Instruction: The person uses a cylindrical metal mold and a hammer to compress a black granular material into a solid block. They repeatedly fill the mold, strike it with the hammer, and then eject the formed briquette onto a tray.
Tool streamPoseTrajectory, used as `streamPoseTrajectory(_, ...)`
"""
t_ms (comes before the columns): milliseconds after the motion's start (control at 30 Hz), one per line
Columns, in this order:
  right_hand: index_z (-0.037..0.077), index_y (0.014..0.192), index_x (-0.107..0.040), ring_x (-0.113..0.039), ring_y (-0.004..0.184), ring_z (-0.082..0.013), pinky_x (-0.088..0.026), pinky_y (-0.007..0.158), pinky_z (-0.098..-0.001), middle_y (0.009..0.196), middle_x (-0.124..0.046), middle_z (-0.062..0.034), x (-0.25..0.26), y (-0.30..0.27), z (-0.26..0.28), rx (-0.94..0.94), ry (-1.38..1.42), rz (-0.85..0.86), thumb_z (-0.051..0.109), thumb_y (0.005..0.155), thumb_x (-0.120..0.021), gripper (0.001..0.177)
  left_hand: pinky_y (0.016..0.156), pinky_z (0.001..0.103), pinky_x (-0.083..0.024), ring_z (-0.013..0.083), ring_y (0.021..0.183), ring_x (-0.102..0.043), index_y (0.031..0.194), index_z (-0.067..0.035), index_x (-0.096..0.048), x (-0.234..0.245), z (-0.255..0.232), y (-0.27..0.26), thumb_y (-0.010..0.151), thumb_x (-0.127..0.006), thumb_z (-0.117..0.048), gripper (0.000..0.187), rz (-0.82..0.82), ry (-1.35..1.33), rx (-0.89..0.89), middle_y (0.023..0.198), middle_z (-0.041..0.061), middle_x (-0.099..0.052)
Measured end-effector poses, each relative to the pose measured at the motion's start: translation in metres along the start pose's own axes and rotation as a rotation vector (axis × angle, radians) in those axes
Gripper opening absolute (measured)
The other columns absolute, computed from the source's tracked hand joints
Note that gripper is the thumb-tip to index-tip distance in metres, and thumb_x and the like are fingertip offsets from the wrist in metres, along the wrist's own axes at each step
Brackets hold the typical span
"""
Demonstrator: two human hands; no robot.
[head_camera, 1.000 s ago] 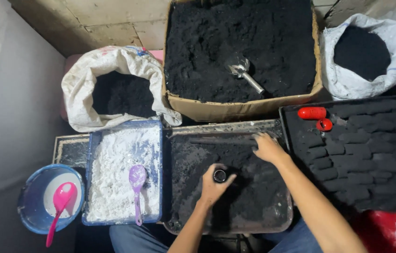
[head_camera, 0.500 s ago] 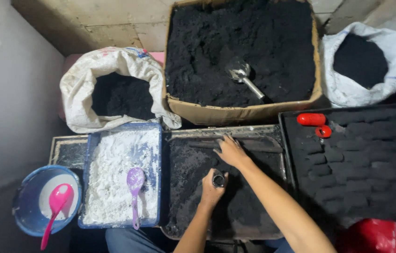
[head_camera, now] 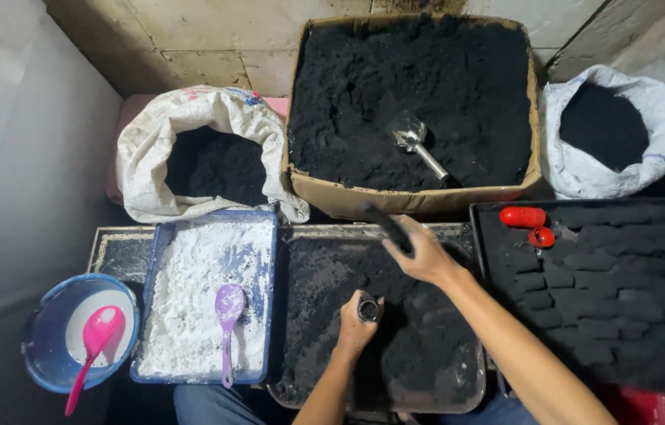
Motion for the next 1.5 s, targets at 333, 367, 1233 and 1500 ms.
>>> streamPoseTrajectory(333, 0.005, 0.049, -0.037, -0.026, 0.026, -0.0153, -0.026, 0.025, -0.0193, 0.032, -0.027, -0.0112, 0.077, -0.020, 0.108, 0.081, 0.974, -0.454, 0.005, 0.086, -0.041, 0.037, 0.042, 0.032, -0.044, 0.0291, 0.045, -0.055, 0.067, -0.008, -0.049, -0.004, 0.007, 0.000, 0.074, -0.068, -0.014, 0.021, 0.019, 0.000, 0.009, 0.051, 0.014, -0.053)
streamPoseTrajectory(367, 0.005, 0.048, -0.038, -0.030, 0.024, -0.0157, -0.029, 0.024, -0.0200, 0.031, -0.030, -0.0113, 0.077, -0.023, 0.112, 0.103, 1.000, -0.473, 0.003, 0.083, -0.043, 0.035, 0.042, 0.031, -0.044, 0.0289, 0.046, -0.056, 0.067, -0.007, -0.049, -0.004, 0.005, 0.001, 0.074, -0.068, -0.014, 0.022, 0.021, -0.003, 0.008, 0.051, 0.014, -0.053)
streamPoseTrajectory(1233, -0.001, 0.047, -0.048, -0.037, 0.029, -0.0153, -0.030, 0.028, -0.0199, 0.033, -0.038, -0.0093, -0.058, -0.074, 0.037, 0.116, 0.977, -0.269, -0.007, 0.075, -0.050, 0.029, 0.045, 0.036, -0.042, 0.0329, 0.046, -0.049, 0.069, -0.008, -0.047, -0.003, 0.028, 0.000, 0.073, -0.063, -0.019, 0.021, 0.086, -0.062, 0.030, 0.053, 0.018, -0.049)
streamPoseTrajectory(1500, 0.010, 0.048, -0.039, -0.035, 0.041, -0.0087, -0.027, 0.041, -0.0231, 0.047, -0.038, 0.0039, -0.039, -0.064, 0.062, 0.008, 0.770, -0.079, 0.015, 0.076, -0.053, 0.032, 0.051, 0.028, -0.025, 0.0075, 0.060, -0.026, 0.065, -0.015, -0.022, 0.015, -0.008, 0.009, 0.074, -0.049, -0.015, 0.029, 0.340, -0.103, -0.090, 0.062, -0.005, -0.027)
Point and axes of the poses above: each hand's wrist, its own y-axis towards the middle knuckle, its own x-axis out of the back of the hand, z = x × y, the point moved 1 cm from there along y, towards the middle knuckle
